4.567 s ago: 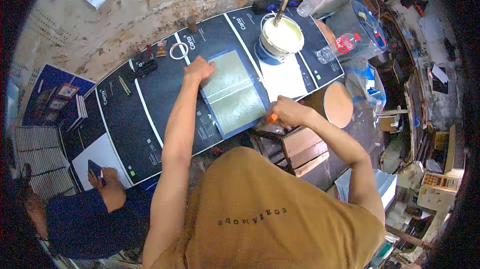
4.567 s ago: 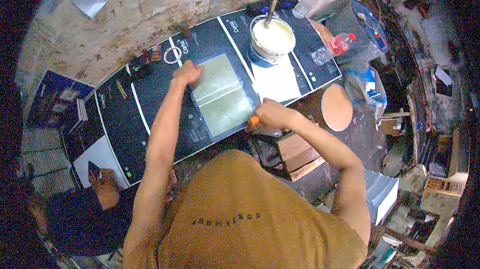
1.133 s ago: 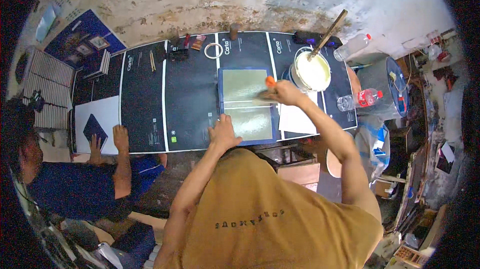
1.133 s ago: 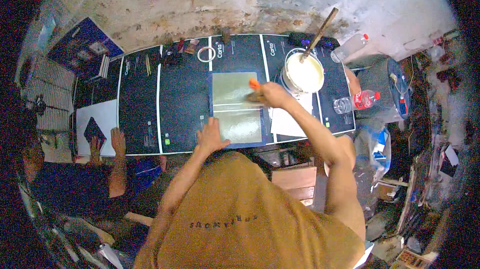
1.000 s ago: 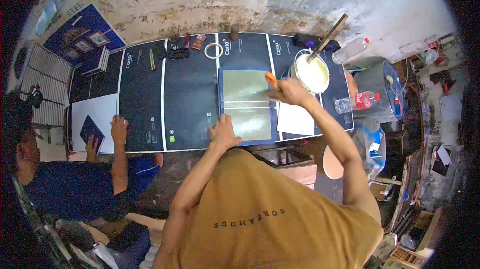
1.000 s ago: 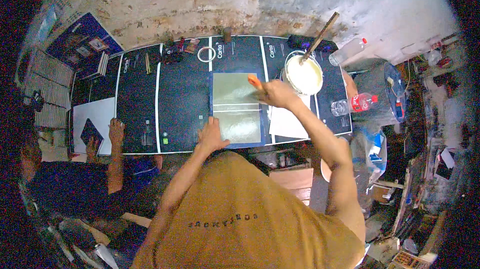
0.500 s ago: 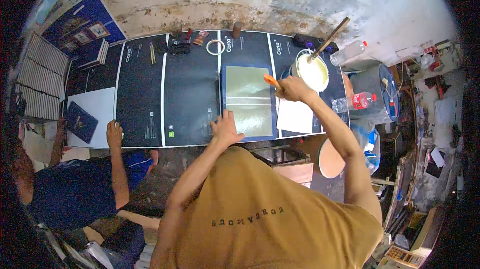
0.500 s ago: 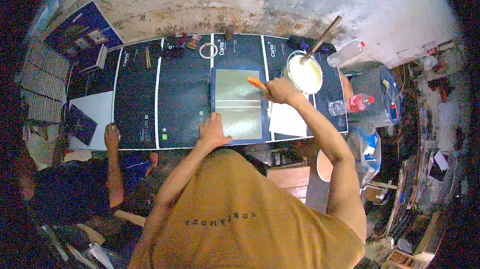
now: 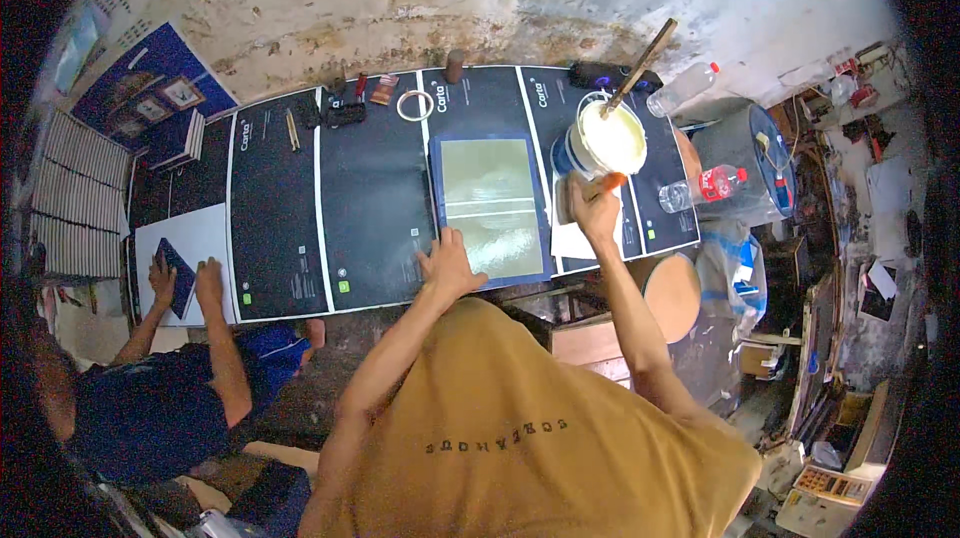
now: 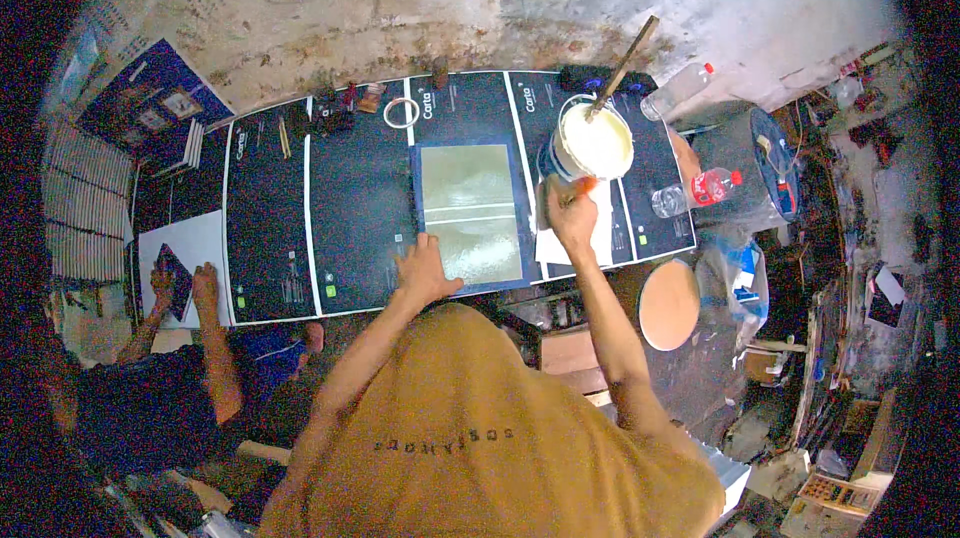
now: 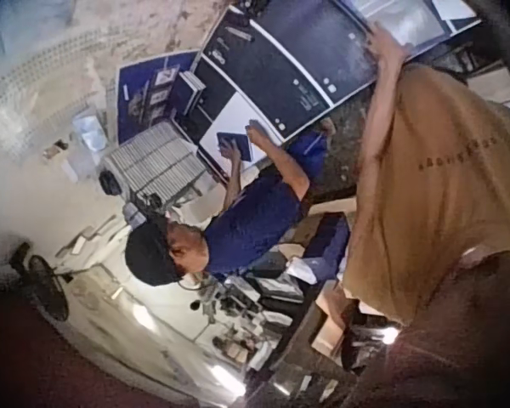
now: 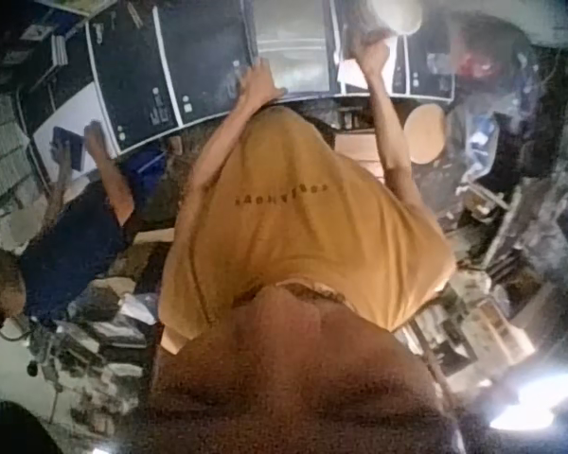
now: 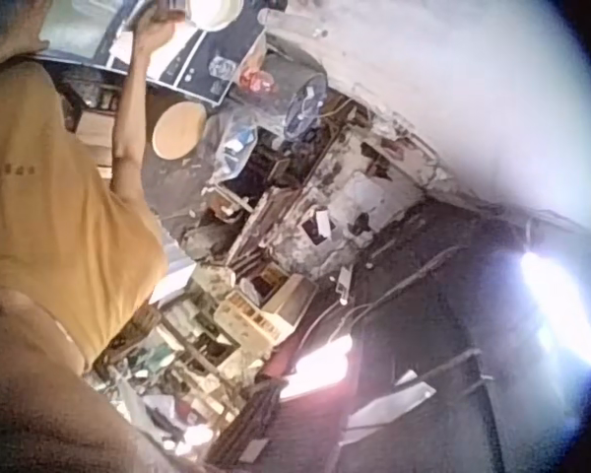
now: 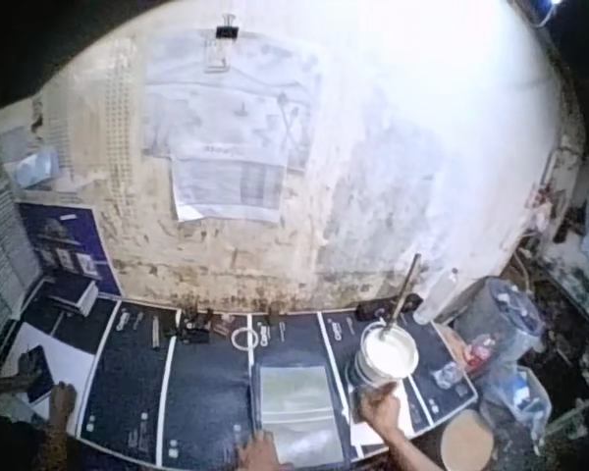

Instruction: The person applies adhesive to individual cardboard sheets using a brush, dipping the brush into a container of white liquid, spreading it across the surface of the sheets, and stacking the sheets after each application.

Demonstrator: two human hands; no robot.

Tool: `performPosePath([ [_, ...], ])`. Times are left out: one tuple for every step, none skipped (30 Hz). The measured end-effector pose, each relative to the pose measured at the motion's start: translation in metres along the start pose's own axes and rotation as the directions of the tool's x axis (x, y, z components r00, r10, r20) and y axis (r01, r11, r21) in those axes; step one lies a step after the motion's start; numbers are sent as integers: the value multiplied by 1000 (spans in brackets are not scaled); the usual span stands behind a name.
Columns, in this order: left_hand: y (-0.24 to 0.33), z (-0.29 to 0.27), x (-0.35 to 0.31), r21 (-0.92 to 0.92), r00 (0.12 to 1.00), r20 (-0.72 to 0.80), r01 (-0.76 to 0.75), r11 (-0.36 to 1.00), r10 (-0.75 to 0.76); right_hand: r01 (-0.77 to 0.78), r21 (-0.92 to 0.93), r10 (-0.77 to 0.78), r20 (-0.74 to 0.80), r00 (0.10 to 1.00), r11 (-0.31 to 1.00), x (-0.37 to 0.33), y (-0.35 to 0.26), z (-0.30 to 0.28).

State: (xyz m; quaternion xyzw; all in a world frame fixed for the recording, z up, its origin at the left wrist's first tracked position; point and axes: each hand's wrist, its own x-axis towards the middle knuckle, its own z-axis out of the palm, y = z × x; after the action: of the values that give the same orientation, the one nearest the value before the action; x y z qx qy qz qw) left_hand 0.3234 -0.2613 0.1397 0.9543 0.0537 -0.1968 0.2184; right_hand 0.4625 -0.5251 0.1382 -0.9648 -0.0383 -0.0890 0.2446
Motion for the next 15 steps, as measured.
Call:
performPosePath([
  [-1, 2, 1, -1, 1000, 12, 4, 1000, -4, 20, 216, 16, -164, 986, 976, -8, -12, 0],
  [-1, 4, 1, -3, 1000, 27, 11, 1000, -11, 73, 415, 67, -313, 947, 907, -16, -27, 2],
  [1, 5, 2, 5, 999, 39, -5, 1000, 5, 134, 418, 8, -322, 947, 898, -26, -41, 11],
  [0, 4, 2, 20, 1000, 20, -6, 1000, 5, 26, 348, 29, -153, 988, 937, -38, -51, 18],
  [0, 3, 2, 37, 1000, 1, -8, 999, 8, -71, 261, 68, 18, 997, 963, -50, -55, 21],
  [0, 2, -1, 55, 1000, 11, -22, 998, 22, -125, 268, 112, 63, 992, 955, -59, -36, 26],
  [0, -2, -3, 65, 1000, 14, -28, 998, 27, -171, 278, 148, 103, 984, 945, -65, -15, 27],
  [-3, -2, -2, 57, 1000, 11, -15, 998, 15, -285, 338, 261, 117, 958, 897, -68, -27, -5],
  [-2, -3, 1, 50, 1000, 23, -17, 999, 16, -314, 199, 299, 104, 949, 928, -70, -19, -27],
  [-3, 0, 1, 41, 1000, 13, -27, 999, 27, -337, 147, 335, 39, 941, 930, -78, -7, -37],
  [-3, 3, 1, 32, 999, 2, -36, 999, 36, -362, 95, 366, -26, 930, 927, -86, 1, -43],
  [-3, 5, 1, 35, 999, 10, -45, 998, 44, -245, 201, 274, -128, 953, 948, -94, 2, -37],
  [0, 4, 3, 43, 999, 16, -43, 998, 43, -117, 290, 191, -243, 951, 950, -102, -3, -30],
  [2, 3, 4, 50, 999, 24, -37, 998, 36, -119, 349, 190, -176, 966, 929, -110, -14, -22],
  [3, 3, 3, 58, 999, 31, -37, 998, 36, -110, 354, 171, -146, 974, 929, -116, -39, -22],
])
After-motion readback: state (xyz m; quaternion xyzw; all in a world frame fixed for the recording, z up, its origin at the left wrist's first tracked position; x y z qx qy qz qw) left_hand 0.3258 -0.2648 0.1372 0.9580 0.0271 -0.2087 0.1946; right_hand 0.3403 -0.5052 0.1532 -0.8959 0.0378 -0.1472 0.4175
